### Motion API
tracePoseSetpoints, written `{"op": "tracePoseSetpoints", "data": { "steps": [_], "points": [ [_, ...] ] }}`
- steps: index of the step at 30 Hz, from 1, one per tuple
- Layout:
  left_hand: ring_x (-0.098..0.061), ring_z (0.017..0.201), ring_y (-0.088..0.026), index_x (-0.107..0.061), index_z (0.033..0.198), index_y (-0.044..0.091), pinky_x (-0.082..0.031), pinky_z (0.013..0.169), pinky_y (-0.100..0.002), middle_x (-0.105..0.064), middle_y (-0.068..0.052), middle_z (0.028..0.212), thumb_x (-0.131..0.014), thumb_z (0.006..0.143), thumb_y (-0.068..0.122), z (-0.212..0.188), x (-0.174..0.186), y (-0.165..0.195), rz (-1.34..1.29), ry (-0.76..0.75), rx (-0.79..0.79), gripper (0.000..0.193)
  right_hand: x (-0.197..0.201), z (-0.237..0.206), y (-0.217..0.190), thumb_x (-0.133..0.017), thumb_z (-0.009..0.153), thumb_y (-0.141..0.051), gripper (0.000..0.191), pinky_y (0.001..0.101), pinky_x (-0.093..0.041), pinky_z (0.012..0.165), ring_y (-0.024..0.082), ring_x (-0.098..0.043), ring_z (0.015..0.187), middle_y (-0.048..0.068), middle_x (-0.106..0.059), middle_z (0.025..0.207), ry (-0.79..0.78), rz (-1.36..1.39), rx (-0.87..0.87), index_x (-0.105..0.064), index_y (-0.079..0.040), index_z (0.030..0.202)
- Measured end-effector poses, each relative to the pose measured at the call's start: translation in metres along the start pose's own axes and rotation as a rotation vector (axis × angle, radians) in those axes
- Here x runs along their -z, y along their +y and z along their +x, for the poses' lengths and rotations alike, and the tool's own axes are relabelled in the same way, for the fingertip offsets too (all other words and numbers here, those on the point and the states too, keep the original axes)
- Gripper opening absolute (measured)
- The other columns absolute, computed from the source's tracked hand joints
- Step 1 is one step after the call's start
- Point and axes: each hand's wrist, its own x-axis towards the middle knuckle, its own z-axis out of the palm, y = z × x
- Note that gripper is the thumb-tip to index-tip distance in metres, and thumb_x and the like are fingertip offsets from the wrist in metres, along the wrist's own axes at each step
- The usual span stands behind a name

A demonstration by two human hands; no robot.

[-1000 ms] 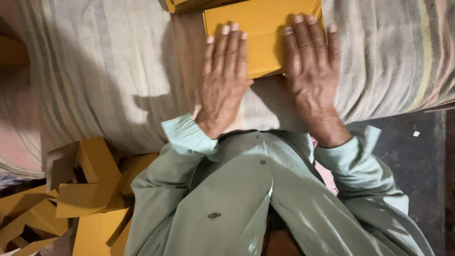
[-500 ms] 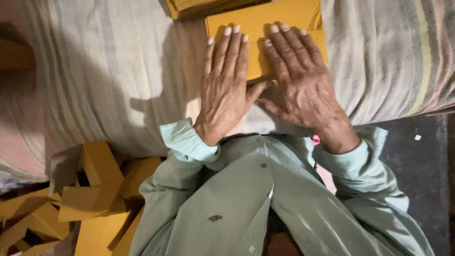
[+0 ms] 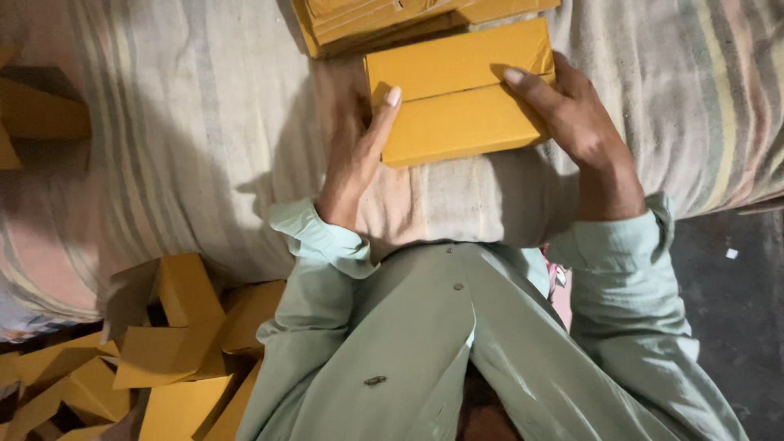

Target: The person folds pre-cut yellow cardboard boxes, pressing the sides and flaps to shape each box and stacking finished boxes on the cloth surface in front of them. They take flat box blanks one at a time, fold the walls together, and set completed boxes aside.

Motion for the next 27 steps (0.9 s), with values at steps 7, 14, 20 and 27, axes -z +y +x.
{"op": "tracePoseSetpoints", "data": {
  "steps": [7, 14, 20, 27],
  "points": [
    [-0.060, 0.125, -0.020, -0.052, 0.145, -0.004, -0.047, 0.107, -0.036, -0.063, -0.012, 0.135, -0.073, 0.096, 0.039, -0.008, 0.000, -0.009, -0.769, -0.270, 0.392, 0.068, -0.003, -0.023, -0.001, -0.069, 0.094, -0.041, 0.076, 0.0362, -0.046, 0.113, 0.026, -0.063, 0.131, 0.017, -0.066, 0.139, 0.008, 0.085, -0.014, -0.049, 0.005, 0.151],
    [-0.056, 0.133, -0.031, -0.045, 0.143, 0.001, -0.046, 0.113, -0.041, -0.057, -0.016, 0.138, -0.086, 0.084, 0.020, 0.002, 0.026, 0.007, -0.086, -0.281, -0.316, 0.074, 0.018, -0.021, -0.004, -0.078, 0.093, -0.049, 0.096, 0.0364, -0.036, 0.127, 0.024, -0.043, 0.151, 0.011, -0.043, 0.161, -0.215, 0.315, 0.518, -0.031, -0.003, 0.162],
    [-0.026, 0.163, -0.036, -0.062, 0.141, 0.017, -0.030, 0.132, -0.046, -0.043, -0.009, 0.168, -0.084, 0.092, 0.010, 0.016, 0.018, -0.016, 0.433, -0.240, -0.614, 0.054, 0.012, -0.018, 0.016, -0.072, 0.093, -0.057, 0.092, 0.0424, -0.040, 0.130, 0.022, -0.051, 0.143, 0.010, -0.049, 0.156, -0.085, 0.296, 0.401, -0.039, -0.006, 0.162],
    [-0.019, 0.155, -0.043, -0.060, 0.139, 0.002, -0.017, 0.128, -0.056, -0.031, -0.020, 0.163, -0.085, 0.073, 0.028, -0.009, 0.030, -0.039, 0.016, -0.426, -0.428, 0.075, 0.000, -0.041, 0.048, -0.066, 0.109, -0.037, 0.044, 0.0338, -0.049, 0.109, 0.017, -0.061, 0.121, 0.008, -0.065, 0.125, -0.039, 0.043, 0.290, -0.060, 0.001, 0.131]
  ]
}}
